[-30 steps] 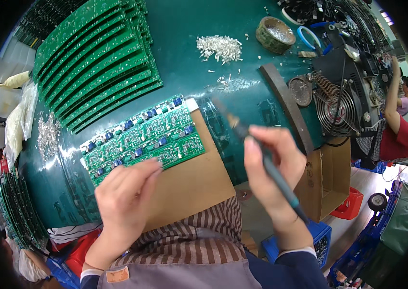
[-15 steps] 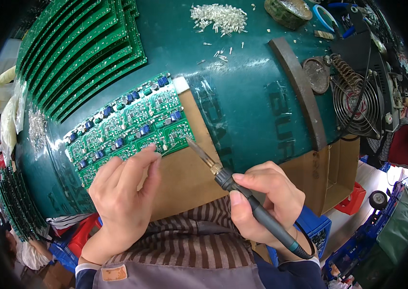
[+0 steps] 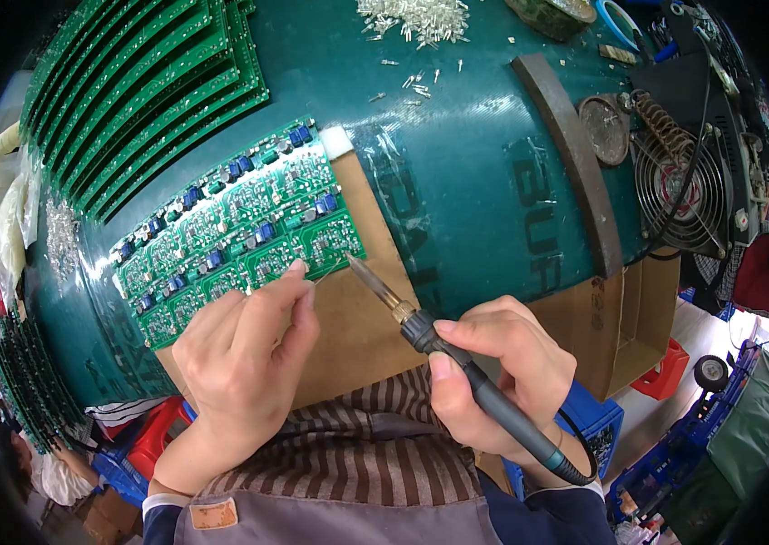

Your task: The person solders components onto circuit boards using a soldering iron and solder wire, sets each completed board aside, and positions new circuit boards on a cardboard sheet to solder.

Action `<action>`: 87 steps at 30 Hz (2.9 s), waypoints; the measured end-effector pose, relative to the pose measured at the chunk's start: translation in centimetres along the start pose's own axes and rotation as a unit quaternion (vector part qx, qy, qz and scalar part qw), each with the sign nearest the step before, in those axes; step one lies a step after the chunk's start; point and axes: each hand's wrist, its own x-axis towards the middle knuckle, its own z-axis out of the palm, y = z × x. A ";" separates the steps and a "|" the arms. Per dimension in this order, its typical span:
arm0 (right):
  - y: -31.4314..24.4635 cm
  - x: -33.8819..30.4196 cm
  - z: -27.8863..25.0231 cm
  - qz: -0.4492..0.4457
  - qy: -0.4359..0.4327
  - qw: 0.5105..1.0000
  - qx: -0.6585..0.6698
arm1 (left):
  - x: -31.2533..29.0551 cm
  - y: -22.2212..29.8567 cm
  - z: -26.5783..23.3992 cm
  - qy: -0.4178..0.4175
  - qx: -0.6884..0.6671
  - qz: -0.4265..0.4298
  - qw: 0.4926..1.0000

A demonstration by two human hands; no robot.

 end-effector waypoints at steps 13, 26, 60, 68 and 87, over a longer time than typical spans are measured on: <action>-0.2 0.1 0.4 -0.001 -0.001 1.000 -0.010 | -0.1 -0.1 0.2 -0.005 -0.013 0.010 1.000; -0.6 -0.2 -1.0 0.033 0.037 0.998 -0.030 | -0.2 0.0 0.4 0.006 -0.027 0.010 1.000; 7.5 12.6 -6.6 -0.161 0.133 0.919 -0.334 | -0.7 -0.3 -1.1 -0.071 -0.051 -0.009 0.996; 3.6 1.4 -4.1 -0.095 0.054 0.937 -0.333 | -0.7 0.1 -1.0 -0.073 -0.064 -0.040 0.994; 2.7 6.0 -10.6 -0.129 0.054 0.884 -0.447 | -1.1 0.0 -0.9 -0.055 -0.062 -0.018 0.996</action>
